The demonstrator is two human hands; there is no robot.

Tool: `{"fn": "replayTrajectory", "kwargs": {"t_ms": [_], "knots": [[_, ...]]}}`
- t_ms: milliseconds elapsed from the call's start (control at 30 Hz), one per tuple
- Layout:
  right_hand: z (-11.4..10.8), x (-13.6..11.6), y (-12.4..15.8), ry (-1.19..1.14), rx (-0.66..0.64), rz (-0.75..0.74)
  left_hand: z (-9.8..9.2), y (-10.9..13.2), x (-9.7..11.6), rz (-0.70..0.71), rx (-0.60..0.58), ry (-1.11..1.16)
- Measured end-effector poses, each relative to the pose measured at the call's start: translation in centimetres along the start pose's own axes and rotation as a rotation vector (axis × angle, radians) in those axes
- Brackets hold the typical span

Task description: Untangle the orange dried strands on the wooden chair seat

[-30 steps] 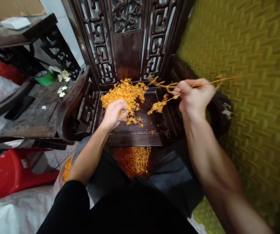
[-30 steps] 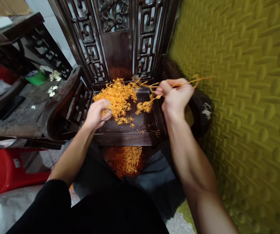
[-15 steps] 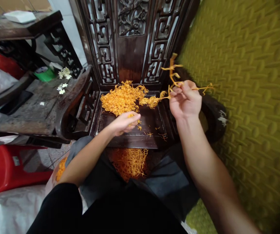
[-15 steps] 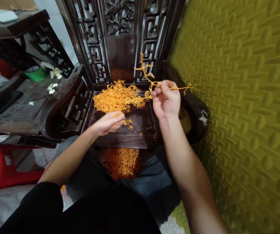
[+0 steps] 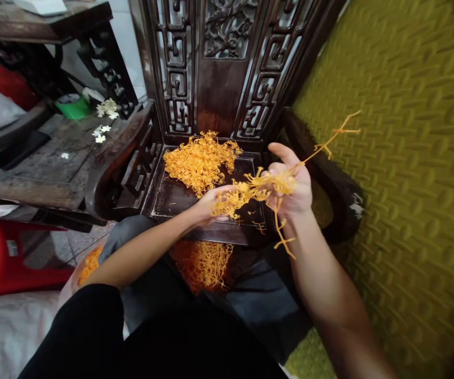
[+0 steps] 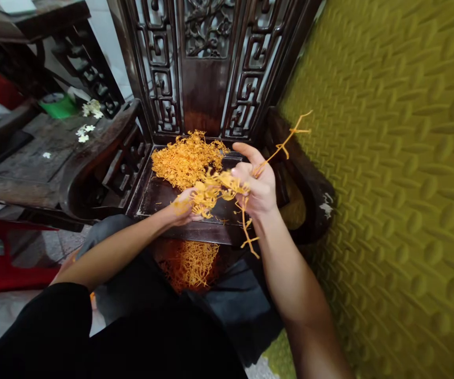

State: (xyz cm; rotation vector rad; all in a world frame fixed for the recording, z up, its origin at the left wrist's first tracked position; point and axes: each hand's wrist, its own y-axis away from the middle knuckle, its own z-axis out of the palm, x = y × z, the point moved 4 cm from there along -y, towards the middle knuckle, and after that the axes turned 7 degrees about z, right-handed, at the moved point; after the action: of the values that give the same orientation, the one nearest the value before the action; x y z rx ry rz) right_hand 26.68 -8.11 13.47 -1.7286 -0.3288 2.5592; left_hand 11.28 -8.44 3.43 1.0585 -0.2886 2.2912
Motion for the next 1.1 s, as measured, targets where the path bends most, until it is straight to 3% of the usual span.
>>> {"fn": "replayTrajectory", "kwargs": {"t_ms": [100,200,500,600,767,833,900,933,1000,1100], "knots": [[0.8,0.5,-0.1,0.101,0.017,-0.055,0.1,0.2,0.9,0.023,-0.005,0.043],[1.2,1.0,-0.3,0.162,0.063,-0.087,0.2,0.4,1.6,-0.044,0.043,0.05],[1.5,0.1,0.0,0.156,0.072,0.043,0.4,0.8,4.7,-0.166,0.101,0.161],[0.1,1.1,-0.4,0.163,0.112,0.167,-0.3,0.7,5.6,-0.146,0.173,0.19],[-5.3,4.0,-1.6,0.491,0.477,0.271,-2.1,0.3,6.0,-0.129,0.307,0.143],[-6.2,3.1,-1.3,0.647,0.612,0.112,-2.6,0.3,6.4,-0.1,0.334,0.14],[-5.1,0.8,0.0,0.752,0.704,-0.248,-2.7,0.4,6.6,-0.105,0.334,0.131],[-3.9,-0.4,0.8,0.784,0.689,-0.441,-2.5,0.5,6.7,-0.124,0.328,0.13],[-0.5,-1.7,2.0,0.841,0.446,-0.662,-2.1,0.7,6.6,-0.165,0.322,0.131],[3.8,-0.2,2.2,0.949,-0.147,-0.576,-1.5,0.9,6.6,-0.149,0.306,0.112]]}}
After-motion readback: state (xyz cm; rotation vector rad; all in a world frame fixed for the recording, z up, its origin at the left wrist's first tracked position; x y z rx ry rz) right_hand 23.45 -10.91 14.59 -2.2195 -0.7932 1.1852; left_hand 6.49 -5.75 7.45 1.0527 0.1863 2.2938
